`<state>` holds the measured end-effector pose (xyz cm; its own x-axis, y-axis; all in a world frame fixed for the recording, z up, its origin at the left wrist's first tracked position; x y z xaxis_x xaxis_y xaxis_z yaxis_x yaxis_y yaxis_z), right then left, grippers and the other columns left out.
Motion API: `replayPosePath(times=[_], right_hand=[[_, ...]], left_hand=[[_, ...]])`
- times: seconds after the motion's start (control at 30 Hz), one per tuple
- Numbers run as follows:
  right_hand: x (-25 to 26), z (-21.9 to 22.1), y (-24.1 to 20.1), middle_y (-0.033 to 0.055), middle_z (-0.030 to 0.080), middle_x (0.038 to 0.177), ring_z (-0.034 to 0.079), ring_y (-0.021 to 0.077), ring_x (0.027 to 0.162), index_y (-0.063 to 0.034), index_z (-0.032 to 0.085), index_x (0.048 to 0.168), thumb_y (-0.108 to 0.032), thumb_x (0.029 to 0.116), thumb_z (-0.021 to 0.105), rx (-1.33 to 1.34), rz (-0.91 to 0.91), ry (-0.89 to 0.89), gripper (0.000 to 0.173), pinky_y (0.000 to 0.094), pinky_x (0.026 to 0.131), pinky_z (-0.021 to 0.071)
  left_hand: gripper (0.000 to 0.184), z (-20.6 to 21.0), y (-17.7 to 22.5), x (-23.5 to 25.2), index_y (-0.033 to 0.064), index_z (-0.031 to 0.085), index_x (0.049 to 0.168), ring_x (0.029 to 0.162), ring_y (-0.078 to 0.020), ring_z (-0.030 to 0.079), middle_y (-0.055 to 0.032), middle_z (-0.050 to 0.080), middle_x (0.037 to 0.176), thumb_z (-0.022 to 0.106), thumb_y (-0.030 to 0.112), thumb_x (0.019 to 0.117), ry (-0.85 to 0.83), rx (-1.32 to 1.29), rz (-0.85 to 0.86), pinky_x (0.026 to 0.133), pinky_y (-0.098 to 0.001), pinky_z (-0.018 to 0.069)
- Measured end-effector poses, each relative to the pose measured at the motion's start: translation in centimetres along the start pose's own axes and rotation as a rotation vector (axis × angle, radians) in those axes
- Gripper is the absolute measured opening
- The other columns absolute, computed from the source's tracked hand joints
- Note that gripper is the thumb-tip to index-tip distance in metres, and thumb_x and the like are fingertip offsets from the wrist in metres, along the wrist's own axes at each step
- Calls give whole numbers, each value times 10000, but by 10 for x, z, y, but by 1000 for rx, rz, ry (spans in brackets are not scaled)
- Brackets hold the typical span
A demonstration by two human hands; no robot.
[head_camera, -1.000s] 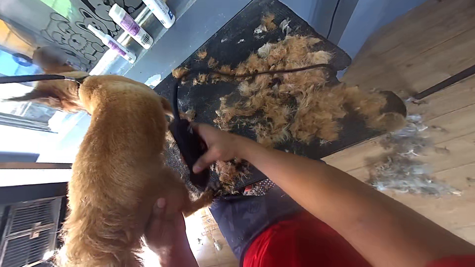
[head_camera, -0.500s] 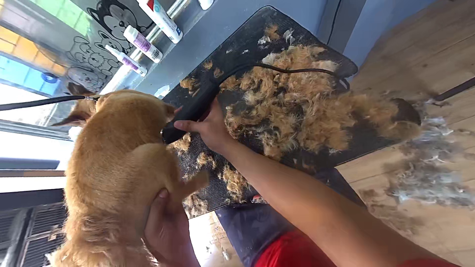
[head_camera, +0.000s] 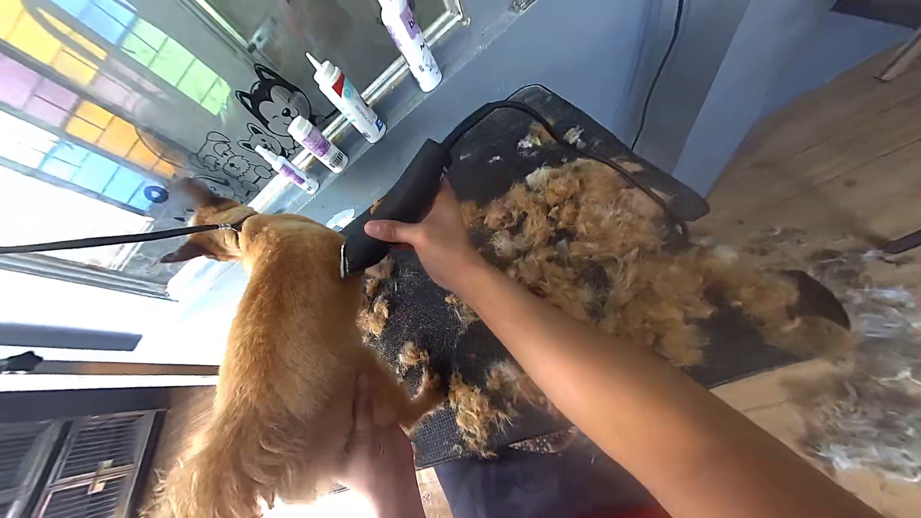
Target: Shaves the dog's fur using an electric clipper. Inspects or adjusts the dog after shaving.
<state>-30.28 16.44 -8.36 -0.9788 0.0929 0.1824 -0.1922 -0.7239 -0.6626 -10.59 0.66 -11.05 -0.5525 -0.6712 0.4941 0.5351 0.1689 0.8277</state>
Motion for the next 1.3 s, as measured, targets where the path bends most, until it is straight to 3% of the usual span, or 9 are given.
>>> replayPosePath(times=[0.1, 0.2, 0.4, 0.53, 0.77, 0.93, 1.07, 1.17, 1.3], right_hand=[[7, 6, 7, 201, 669, 1149, 718, 303, 1045, -29, 307, 1428, 60, 704, 895, 144, -115, 76, 938, 487, 854, 651], [15, 2, 18, 208, 662, 1161, 716, 327, 1046, -50, 295, 1436, 68, 708, 892, 204, -90, 101, 949, 516, 842, 649], [-20, -2, 30, 186, 707, 1057, 733, 275, 978, 44, 402, 1336, 69, 702, 872, 57, -96, -75, 790, 463, 891, 637], [-31, -7, 31, 125, 688, 1105, 708, 184, 1024, 14, 429, 1354, 11, 649, 928, -122, -8, -226, 864, 373, 940, 610], [31, -13, 18, 242, 647, 1157, 737, 396, 929, -40, 319, 1442, 32, 751, 883, 234, -15, 176, 895, 570, 673, 667], [42, -5, 9, 236, 672, 1123, 743, 405, 908, -42, 326, 1439, 52, 747, 874, 215, 27, 143, 888, 573, 643, 667], [34, 1, 10, 233, 698, 1095, 746, 412, 892, -46, 305, 1439, 64, 763, 854, 195, 71, 67, 877, 551, 623, 664], [29, 12, 10, 235, 695, 1095, 743, 417, 905, -55, 322, 1428, 71, 766, 849, 192, 80, 20, 856, 562, 633, 661], [33, 29, 23, 241, 674, 1109, 743, 418, 862, -60, 313, 1436, 45, 753, 874, 174, 112, 63, 890, 564, 609, 660]], left_hand=[[373, -1, 1, 1, -27, 566, 1226, 1026, -188, 709, -102, 717, 1075, 631, -122, 872, -18, 21, -3, 921, -383, 606], [292, -2, 2, 0, 1, 581, 1191, 991, -163, 711, -69, 719, 1041, 595, -80, 911, -19, 70, -14, 900, -364, 608], [240, -6, -1, 5, 31, 568, 1180, 968, -139, 703, -44, 709, 1012, 542, -22, 947, 19, 116, -65, 877, -353, 608], [192, -4, 0, 8, 59, 578, 1156, 943, -128, 708, -27, 712, 989, 514, 19, 979, 45, 125, -142, 851, -343, 615], [234, 22, -4, 50, 53, 571, 1218, 891, -231, 708, -111, 694, 1003, 506, 188, 1038, -22, 80, -267, 775, -449, 622], [213, 21, 10, 79, 88, 576, 1140, 886, -194, 712, -75, 699, 965, 422, 204, 1050, -85, -95, -220, 767, -414, 627], [233, -17, 2, 72, 70, 627, 1104, 876, -252, 732, -140, 721, 960, 567, 257, 979, -107, -238, -358, 755, -438, 633], [239, -25, 6, 69, 93, 669, 1027, 779, -207, 716, -111, 710, 877, 683, 298, 904, -115, -293, -443, 685, -371, 619], [214, -37, 12, 70, 115, 721, 965, 702, -113, 680, -44, 699, 805, 683, 320, 920, -220, -318, -495, 641, -265, 578]])
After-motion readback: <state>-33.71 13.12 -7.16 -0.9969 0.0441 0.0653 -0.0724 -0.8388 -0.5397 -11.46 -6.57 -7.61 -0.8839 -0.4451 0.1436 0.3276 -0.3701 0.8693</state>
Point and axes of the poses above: each hand's wrist, its own x-axis towards the middle knuckle, its own z-axis out of the palm, y = z × x, the point moved 4 cm from there along x, towards the middle knuckle
